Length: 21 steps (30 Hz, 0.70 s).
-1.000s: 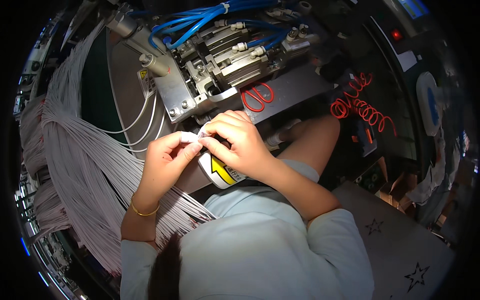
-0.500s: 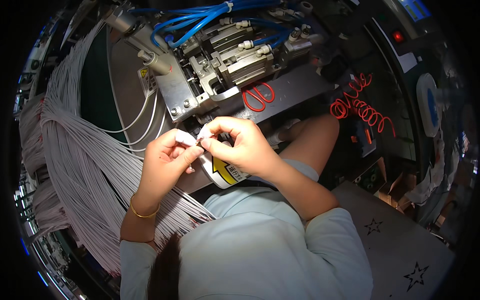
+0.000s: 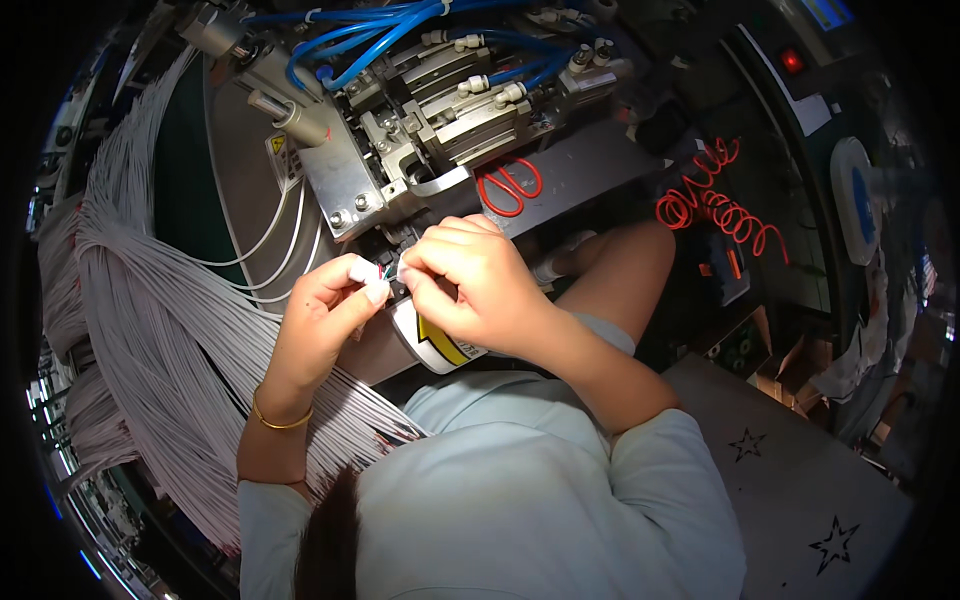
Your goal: The person places a bundle of wires on the work table, separates and aligns the ends of individual wires by hand to feed them into a machine, and removes tape wraps from their fingers.
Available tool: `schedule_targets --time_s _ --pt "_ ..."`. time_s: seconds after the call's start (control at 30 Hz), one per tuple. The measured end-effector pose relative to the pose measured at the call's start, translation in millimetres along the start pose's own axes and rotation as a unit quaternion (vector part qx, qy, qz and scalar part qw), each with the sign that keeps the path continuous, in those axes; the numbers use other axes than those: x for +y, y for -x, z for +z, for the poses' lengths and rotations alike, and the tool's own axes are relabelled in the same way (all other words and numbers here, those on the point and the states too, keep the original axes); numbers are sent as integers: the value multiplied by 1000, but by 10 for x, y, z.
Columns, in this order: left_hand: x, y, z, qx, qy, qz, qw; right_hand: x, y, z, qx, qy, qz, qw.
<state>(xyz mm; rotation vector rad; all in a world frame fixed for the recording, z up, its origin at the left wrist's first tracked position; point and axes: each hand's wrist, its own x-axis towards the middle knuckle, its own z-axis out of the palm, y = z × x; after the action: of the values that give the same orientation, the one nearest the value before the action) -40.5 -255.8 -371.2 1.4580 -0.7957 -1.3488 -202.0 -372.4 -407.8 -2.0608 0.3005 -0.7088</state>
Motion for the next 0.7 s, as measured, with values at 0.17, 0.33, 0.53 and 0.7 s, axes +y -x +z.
schedule_targets --time_s 0.17,0.33,0.53,0.7 --pt "-84 5 24 10 -22 27 999 -20 -28 85 28 -12 13 999" --pt "11 6 -24 49 -307 99 945 72 53 113 114 -119 145 976" --pt "-42 29 15 121 -458 105 875 279 83 139 66 10 152 986" --pt "-72 39 70 142 -527 129 828 304 64 138 46 8 145 988"
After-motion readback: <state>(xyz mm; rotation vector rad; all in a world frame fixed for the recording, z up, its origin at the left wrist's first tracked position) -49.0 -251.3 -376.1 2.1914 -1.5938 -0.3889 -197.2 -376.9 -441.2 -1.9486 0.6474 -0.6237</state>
